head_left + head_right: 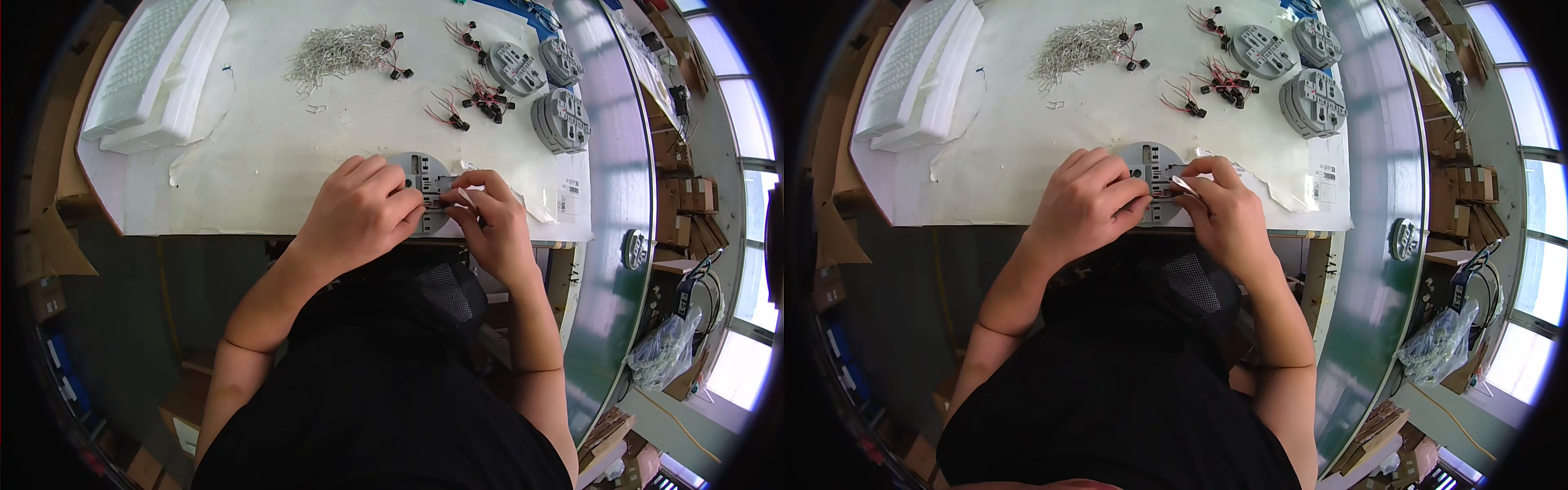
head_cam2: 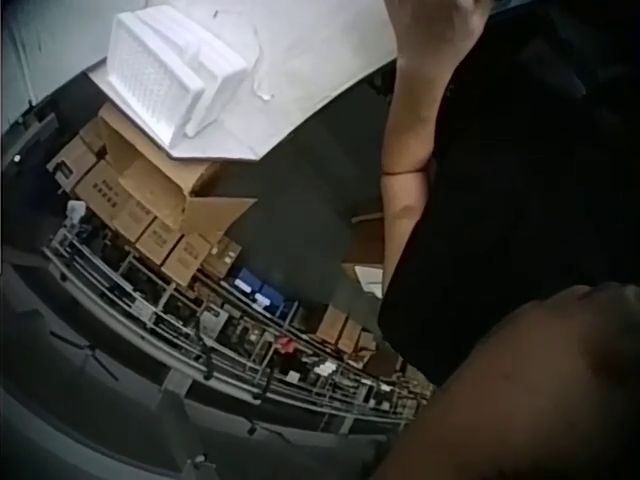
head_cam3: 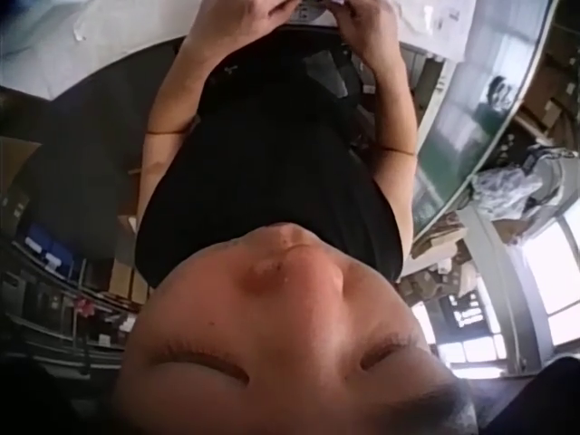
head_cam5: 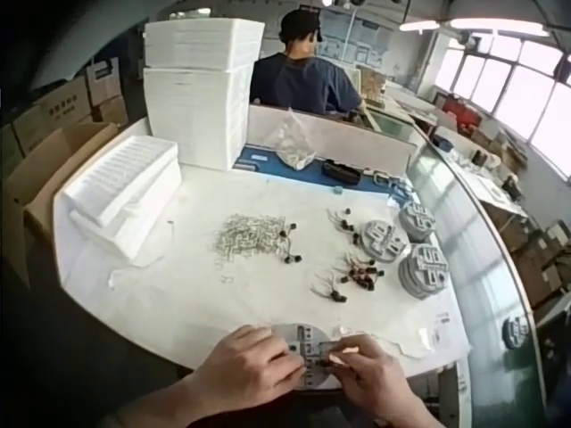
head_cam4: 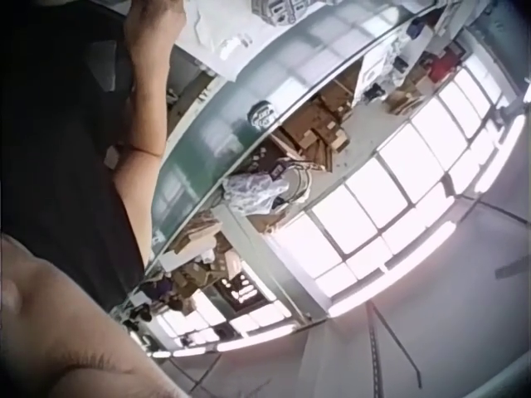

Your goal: Manually inserting and securing small electronic components and wires into a circular grey housing unit at a workbench.

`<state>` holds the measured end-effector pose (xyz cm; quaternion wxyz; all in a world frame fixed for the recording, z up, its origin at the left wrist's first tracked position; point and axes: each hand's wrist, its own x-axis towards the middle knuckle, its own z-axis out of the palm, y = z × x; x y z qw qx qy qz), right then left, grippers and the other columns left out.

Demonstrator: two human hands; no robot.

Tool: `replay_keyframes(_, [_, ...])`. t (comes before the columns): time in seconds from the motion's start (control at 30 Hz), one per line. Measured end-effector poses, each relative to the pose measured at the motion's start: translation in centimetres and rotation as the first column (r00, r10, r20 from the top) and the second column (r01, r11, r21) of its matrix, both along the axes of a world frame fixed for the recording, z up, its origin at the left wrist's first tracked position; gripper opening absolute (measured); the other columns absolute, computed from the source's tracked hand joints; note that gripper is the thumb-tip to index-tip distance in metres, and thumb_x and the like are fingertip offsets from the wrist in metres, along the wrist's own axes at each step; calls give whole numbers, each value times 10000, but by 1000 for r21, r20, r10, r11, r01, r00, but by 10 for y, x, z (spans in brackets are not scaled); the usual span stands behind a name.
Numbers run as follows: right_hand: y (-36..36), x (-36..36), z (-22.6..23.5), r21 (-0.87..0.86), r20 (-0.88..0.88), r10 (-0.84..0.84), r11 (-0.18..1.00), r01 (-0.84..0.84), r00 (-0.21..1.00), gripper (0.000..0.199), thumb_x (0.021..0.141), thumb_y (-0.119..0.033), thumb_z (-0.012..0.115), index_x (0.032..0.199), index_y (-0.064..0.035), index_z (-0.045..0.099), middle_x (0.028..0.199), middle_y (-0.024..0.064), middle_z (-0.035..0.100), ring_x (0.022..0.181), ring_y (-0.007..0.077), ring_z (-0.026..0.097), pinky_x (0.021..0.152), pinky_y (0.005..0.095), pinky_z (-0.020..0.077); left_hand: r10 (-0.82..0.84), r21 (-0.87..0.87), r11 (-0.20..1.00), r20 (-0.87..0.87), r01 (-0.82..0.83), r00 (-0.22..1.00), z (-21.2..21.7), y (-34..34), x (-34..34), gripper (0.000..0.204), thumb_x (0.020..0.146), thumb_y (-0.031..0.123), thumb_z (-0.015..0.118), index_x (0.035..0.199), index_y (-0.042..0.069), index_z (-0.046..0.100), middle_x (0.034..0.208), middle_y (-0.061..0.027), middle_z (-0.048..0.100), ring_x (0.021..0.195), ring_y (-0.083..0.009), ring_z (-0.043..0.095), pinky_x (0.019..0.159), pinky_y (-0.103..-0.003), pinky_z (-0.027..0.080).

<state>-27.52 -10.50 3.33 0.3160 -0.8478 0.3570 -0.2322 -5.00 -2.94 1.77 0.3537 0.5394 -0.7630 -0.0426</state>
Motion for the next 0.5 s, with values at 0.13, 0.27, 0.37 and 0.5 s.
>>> replay_keyframes(0.13, [3, 3, 8, -107, -116, -10, 994, -3, 993, 168, 889, 8, 782, 1051, -38, 791, 1126, 73, 704, 786, 245, 712, 687, 351, 565, 37, -2, 999, 43, -37, 998, -6, 1, -5, 105, 830, 153, 817, 877, 120, 730, 844, -20, 588, 880, -229, 622, 792, -370, 508])
replay_keyframes(0.27, [8, 7, 14, -189, -181, -29, 982, -5, 983, 154, 898, -12, 777, 1047, -50, 790, 1102, 62, 714, 752, 276, 723, 680, 372, 573, 190, -7, 981, -144, -193, 971, -13, 3, -21, 246, 808, 172, 838, 1019, 121, 724, 965, -37, 616, 953, -255, 615, 836, -385, 518])
replay_keyframes(0.37, [11, 10, 16, -219, -239, -42, 976, -12, 970, 165, 895, -14, 775, 1053, -61, 790, 1099, 59, 718, 744, 283, 729, 674, 381, 576, 248, -18, 966, -189, -256, 950, -20, 3, -29, 417, 792, 189, 853, 1169, 116, 691, 1081, -59, 625, 1021, -289, 601, 893, -403, 523])
replay_keyframes(0.5, [6, 14, 19, -214, -327, -21, 976, -52, 945, 199, 882, -9, 779, 1070, -75, 788, 1108, 61, 722, 749, 284, 737, 669, 387, 583, 244, 75, 970, -285, -232, 927, -22, 2, -27, 498, 784, 144, 848, 1252, 95, 685, 1162, -90, 645, 1082, -343, 603, 925, -441, 528])
